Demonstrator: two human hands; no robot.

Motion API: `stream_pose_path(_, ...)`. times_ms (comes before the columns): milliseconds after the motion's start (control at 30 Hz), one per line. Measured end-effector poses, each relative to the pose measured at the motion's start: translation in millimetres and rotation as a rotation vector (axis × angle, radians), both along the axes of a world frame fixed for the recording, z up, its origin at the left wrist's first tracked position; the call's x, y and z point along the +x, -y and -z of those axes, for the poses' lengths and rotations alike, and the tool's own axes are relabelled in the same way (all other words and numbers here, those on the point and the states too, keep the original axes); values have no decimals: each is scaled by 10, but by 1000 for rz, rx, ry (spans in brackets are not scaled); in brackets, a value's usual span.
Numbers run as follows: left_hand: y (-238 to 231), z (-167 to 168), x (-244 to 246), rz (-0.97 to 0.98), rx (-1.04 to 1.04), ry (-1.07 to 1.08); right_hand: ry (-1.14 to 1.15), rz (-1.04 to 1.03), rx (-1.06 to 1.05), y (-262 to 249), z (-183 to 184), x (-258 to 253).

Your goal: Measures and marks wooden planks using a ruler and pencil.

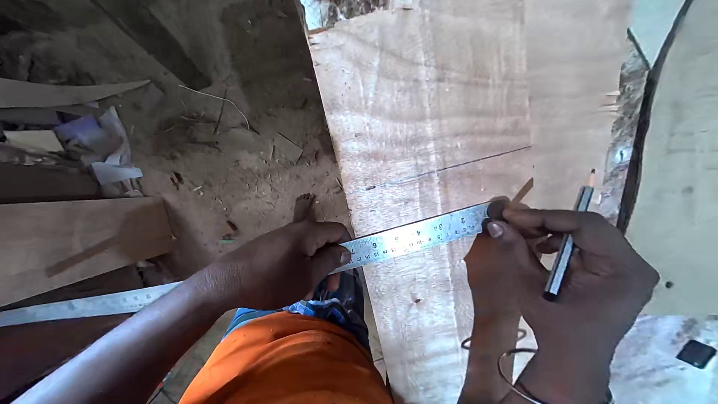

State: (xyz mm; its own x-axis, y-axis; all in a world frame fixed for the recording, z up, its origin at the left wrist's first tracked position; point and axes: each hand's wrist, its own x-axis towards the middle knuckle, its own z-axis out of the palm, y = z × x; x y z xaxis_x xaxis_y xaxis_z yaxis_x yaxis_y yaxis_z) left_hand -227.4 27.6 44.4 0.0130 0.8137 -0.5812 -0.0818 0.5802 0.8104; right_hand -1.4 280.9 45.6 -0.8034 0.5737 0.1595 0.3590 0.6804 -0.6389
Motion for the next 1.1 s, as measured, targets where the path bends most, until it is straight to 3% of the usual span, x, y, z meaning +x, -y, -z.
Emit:
stream_pose_path(233, -8, 62, 67, 23, 69, -11, -230, 102, -78, 168, 178, 75)
stream_pose_path(567, -59, 119, -78, 19, 17, 138, -256, 168, 11, 238, 262, -74)
stream_pose_path(1100, -70, 79, -44, -39, 15, 104, -269, 163, 2, 226, 293, -83)
